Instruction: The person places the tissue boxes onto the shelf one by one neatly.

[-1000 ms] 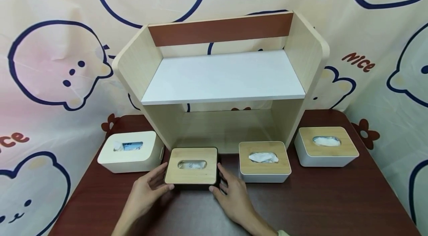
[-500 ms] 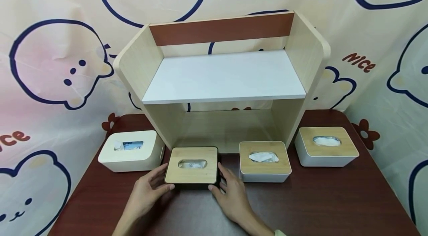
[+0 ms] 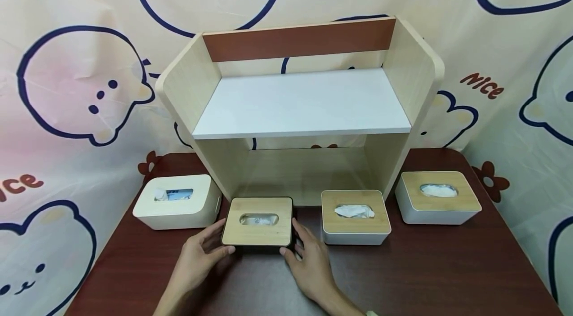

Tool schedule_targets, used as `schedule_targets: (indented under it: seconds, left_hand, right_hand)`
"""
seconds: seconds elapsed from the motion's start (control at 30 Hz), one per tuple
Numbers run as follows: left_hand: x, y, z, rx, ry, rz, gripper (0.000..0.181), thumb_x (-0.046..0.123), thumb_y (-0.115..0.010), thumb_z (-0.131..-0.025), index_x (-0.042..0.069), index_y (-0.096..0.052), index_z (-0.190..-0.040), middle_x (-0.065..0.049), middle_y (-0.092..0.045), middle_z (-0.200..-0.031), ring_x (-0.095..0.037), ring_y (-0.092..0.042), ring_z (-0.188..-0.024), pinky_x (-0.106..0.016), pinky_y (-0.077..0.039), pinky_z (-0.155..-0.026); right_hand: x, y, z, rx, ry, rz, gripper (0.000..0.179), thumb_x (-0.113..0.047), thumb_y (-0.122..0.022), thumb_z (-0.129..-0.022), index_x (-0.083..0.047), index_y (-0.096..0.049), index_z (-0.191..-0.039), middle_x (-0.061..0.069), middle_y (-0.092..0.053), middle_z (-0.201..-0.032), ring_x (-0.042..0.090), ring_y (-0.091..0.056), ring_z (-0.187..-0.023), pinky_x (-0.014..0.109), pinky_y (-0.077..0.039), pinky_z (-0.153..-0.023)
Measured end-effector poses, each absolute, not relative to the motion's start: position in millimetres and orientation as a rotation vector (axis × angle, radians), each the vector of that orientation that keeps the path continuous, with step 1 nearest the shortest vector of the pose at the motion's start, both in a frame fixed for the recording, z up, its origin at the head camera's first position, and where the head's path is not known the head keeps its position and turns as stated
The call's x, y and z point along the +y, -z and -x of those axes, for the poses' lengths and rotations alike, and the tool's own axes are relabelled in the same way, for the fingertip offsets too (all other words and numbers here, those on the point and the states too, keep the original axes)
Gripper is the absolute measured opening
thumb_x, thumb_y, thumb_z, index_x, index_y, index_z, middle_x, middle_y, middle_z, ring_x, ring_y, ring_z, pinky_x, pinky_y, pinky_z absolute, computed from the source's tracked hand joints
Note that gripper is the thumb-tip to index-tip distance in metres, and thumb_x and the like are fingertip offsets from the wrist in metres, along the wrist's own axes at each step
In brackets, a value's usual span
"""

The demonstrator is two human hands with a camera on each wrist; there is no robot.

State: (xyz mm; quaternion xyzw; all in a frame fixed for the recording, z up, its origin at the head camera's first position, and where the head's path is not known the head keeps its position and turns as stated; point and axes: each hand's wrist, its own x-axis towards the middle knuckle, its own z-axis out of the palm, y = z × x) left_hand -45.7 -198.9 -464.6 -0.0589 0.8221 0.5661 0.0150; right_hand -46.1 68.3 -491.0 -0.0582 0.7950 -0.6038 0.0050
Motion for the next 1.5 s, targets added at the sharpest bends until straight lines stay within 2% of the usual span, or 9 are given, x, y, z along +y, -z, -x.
schedule_targets:
  seconds: [0.43, 0.73, 0.9, 1.1, 1.23, 1.5]
  left_hand:
    - [-199, 464, 44, 2.558, -1.775, 0.203, 0.074, -0.005, -0.088, -0.083, 0.002, -0.06, -0.152, -0.028, -0.065, -0.144, -0.04, -0.073, -0.122, -0.029, -0.066, -0.09]
    - [-194, 459, 45, 2.555, -1.826, 0.178, 0.073, -0.004, -0.087, -0.085, 0.001, -0.059, -0.152, -0.029, -0.066, -0.143, -0.04, -0.069, -0.13, -0.032, -0.064, -0.097]
    - [-192, 457, 45, 2.563, -1.834, 0.162, 0.072, -0.003, -0.087, -0.086, 0.002, -0.059, -0.152, -0.028, -0.066, -0.144, -0.039, -0.069, -0.131, -0.033, -0.064, -0.097]
    - [-189, 455, 48, 2.614, -1.803, 0.135, 0.071, 0.002, -0.087, -0.088, 0.006, -0.059, -0.153, -0.024, -0.066, -0.146, -0.039, -0.068, -0.132, -0.037, -0.063, -0.101]
    - [-185, 454, 52, 2.603, -1.832, 0.117, 0.07, 0.001, -0.086, -0.09, 0.006, -0.058, -0.154, -0.024, -0.064, -0.149, -0.04, -0.068, -0.132, -0.04, -0.061, -0.104]
    - [-178, 457, 66, 2.631, -1.91, 0.095, 0.072, -0.005, -0.082, -0.09, 0.004, -0.055, -0.156, -0.022, -0.055, -0.158, -0.039, -0.062, -0.138, -0.042, -0.058, -0.108]
  right_hand:
    - [67, 490, 45, 2.445, 1.946, 0.144, 0.07, 0.001, -0.081, -0.093, 0.003, -0.051, -0.157, 0.03, -0.047, -0.162, 0.046, -0.051, -0.146, 0.035, -0.059, -0.103]
    - [70, 486, 43, 2.502, 1.928, 0.104, 0.069, -0.003, -0.083, -0.093, -0.004, -0.055, -0.156, 0.027, -0.048, -0.162, 0.047, -0.068, -0.125, 0.036, -0.063, -0.096]
    - [70, 483, 42, 2.5, 1.943, 0.067, 0.069, -0.003, -0.083, -0.092, -0.007, -0.057, -0.156, 0.025, -0.048, -0.163, 0.047, -0.069, -0.122, 0.036, -0.063, -0.096]
    - [73, 480, 44, 2.501, 1.968, 0.087, 0.067, -0.006, -0.083, -0.094, -0.007, -0.057, -0.155, 0.028, -0.047, -0.162, 0.048, -0.07, -0.121, 0.039, -0.064, -0.096]
    - [74, 479, 49, 2.495, 1.991, 0.079, 0.068, -0.004, -0.082, -0.094, -0.006, -0.055, -0.157, 0.027, -0.047, -0.164, 0.046, -0.066, -0.129, 0.04, -0.062, -0.1]
    - [64, 483, 63, 2.494, 2.121, 0.076, 0.07, 0.007, -0.077, -0.094, -0.002, -0.051, -0.158, 0.022, -0.047, -0.166, 0.039, -0.044, -0.154, 0.044, -0.054, -0.111]
